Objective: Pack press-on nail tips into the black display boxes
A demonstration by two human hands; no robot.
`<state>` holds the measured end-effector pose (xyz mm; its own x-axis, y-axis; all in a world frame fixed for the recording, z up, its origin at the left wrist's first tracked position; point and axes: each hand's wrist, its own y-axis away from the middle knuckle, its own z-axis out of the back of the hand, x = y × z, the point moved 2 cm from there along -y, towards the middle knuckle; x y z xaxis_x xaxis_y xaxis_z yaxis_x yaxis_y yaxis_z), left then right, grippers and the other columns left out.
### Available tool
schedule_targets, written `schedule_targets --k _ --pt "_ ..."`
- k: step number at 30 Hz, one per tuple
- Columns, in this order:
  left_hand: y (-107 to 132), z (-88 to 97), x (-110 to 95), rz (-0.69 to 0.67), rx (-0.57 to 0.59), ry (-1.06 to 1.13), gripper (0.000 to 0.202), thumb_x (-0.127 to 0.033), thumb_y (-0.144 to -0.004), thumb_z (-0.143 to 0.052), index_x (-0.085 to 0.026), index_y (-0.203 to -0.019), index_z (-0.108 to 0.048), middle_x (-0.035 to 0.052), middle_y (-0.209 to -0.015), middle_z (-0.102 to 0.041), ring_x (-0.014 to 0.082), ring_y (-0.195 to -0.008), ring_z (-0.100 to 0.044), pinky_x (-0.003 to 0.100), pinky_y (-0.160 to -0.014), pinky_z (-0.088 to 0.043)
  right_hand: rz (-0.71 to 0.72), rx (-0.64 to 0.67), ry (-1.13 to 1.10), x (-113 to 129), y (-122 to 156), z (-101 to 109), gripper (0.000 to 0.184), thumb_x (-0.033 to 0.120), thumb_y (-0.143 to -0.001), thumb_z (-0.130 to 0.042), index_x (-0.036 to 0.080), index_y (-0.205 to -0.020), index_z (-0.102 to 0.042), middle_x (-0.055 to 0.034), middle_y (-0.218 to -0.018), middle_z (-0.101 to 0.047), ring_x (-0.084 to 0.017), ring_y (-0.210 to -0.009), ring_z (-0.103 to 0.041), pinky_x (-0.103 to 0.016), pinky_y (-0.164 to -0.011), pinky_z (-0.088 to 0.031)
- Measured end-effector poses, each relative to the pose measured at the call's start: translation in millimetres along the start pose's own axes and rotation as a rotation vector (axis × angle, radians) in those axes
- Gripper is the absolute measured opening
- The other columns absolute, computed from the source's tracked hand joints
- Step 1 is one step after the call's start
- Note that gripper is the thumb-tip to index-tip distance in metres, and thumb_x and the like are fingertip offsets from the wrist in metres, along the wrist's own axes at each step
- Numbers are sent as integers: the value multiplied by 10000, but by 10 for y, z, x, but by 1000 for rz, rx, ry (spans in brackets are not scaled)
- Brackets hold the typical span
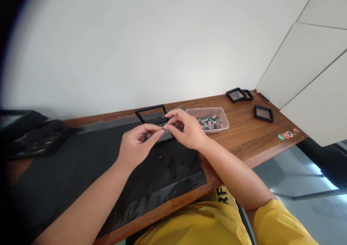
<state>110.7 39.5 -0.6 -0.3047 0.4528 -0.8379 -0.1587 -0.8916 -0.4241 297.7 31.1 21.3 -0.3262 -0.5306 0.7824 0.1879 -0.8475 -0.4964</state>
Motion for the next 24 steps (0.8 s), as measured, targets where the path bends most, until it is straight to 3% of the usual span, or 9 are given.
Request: schedule_targets --k 8,14,19,24 --pt "28 -64 -23 77 19 164 322 -400 -775 -782 -214 -1025 -702 35 -823 -787 187 -722 -707 317 -661 -561 -52 -8 -91 -15 1 -44 163 349 -913 -700 216 -1007 -681 -38 -938 -766 -160 -852 -711 -287 -756 -540" --pt "33 -43 -73 -114 3 -2 228 -353 -835 -763 -259 -1043 -760 20 -876 -785 199 -830 -705 376 -818 -571 -94 11 -116 9 7 -36 195 344 -904 -700 209 -1041 -668 -39 -912 -782 -151 -786 -709 -286 -736 -554" --pt "39 -22 -170 -248 -42 -154 184 -363 -876 -750 -277 -1038 -767 17 -851 -774 219 -876 -691 404 -863 -579 -238 34 -266 -4 17 -55 294 403 -883 -730 208 -1072 -619 -50 -890 -797 -168 -766 -739 -287 -701 -567" --pt "59 -11 -203 -352 -62 -230 175 -330 -905 -729 -275 -1065 -774 19 -828 -778 222 -837 -683 420 -882 -568 -284 39 -356 1 21 -69 338 442 -853 -766 220 -1055 -611 -30 -867 -796 -179 -812 -765 -294 -733 -591"
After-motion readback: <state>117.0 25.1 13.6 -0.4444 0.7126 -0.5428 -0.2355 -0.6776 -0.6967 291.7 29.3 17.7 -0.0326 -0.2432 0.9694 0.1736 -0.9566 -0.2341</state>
